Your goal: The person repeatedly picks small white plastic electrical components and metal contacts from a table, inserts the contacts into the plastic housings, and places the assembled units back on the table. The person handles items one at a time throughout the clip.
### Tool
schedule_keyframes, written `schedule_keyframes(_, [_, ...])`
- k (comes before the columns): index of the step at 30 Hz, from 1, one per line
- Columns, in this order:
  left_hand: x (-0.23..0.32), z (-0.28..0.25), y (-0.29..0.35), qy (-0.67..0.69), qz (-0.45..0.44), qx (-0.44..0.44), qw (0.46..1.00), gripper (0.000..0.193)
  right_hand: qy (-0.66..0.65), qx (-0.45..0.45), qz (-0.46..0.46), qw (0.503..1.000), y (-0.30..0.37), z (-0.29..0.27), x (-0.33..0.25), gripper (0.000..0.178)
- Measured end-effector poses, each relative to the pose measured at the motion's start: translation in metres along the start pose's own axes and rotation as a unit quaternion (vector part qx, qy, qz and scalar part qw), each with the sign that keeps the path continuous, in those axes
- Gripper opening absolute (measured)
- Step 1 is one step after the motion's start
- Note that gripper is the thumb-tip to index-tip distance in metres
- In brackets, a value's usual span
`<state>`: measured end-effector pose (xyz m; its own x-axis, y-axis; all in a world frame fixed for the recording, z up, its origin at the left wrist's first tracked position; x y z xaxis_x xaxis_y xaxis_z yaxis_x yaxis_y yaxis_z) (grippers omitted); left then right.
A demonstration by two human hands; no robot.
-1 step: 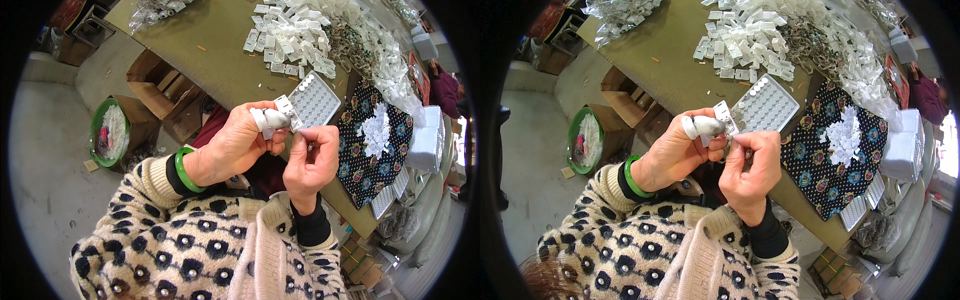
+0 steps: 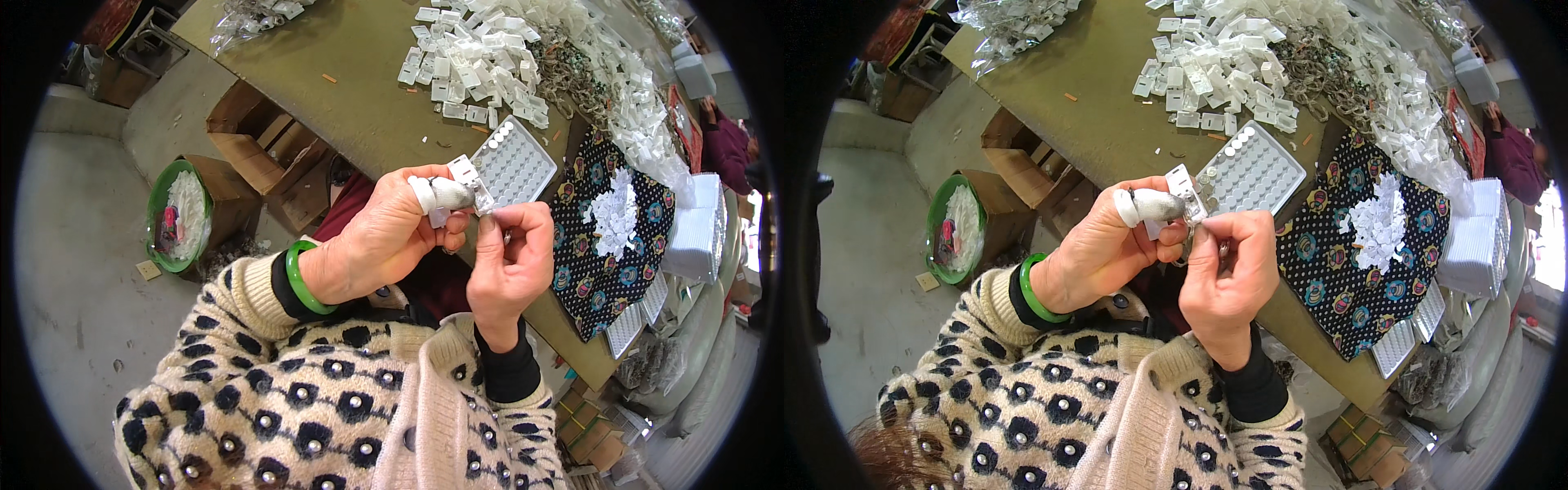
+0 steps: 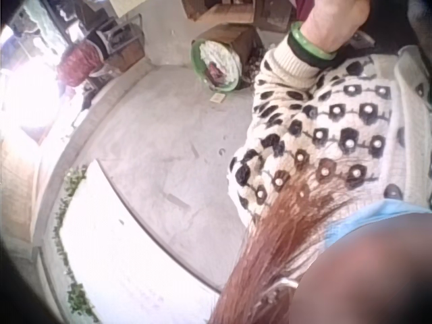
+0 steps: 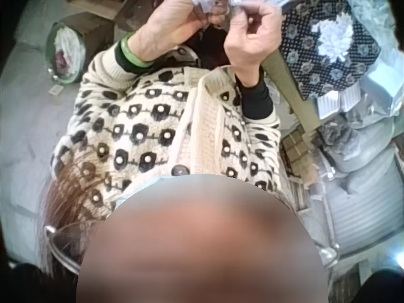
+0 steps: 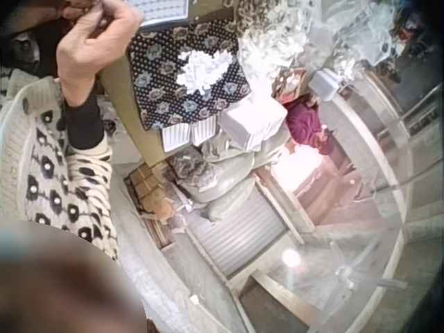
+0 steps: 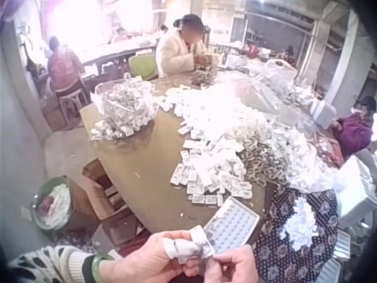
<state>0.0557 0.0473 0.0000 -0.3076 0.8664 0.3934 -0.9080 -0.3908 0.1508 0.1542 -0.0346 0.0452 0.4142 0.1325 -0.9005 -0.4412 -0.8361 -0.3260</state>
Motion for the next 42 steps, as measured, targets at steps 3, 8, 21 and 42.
schedule_keyframes(3, [0.002, -0.003, 0.001, -0.042, 0.019, 0.039, 0.998, 0.022, -0.243, -0.001, 0.18, 0.953, 0.007, 0.003, 0.019, 0.016])
schedule_keyframes(8, [0.019, 0.007, 0.007, -0.241, 0.183, 0.058, 0.951, 0.029, -0.51, -0.043, 0.295, 0.807, 0.01, 0.02, 0.032, 0.012])
schedule_keyframes(21, [0.013, -0.004, 0.008, -0.079, 0.013, -0.011, 0.997, 0.031, 0.297, -0.033, -0.029, 0.954, -0.064, -0.022, 0.018, 0.004])
schedule_keyframes(42, [0.001, -0.022, 0.004, -0.054, -0.016, 0.038, 0.998, 0.006, 0.288, -0.063, 0.105, 0.95, -0.098, -0.011, 0.037, 0.005])
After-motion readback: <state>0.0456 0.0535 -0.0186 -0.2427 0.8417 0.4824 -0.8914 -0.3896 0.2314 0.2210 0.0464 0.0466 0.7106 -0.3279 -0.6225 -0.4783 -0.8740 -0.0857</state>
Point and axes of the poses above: each hand's wrist, its own y-axis away from the middle knuckle, its own z-axis out of the palm, x = y × z, the point moved 6 cm from there along -y, towards the middle knuckle, and after that the axes turned 10 degrees about -x, right-handed, at the moved point
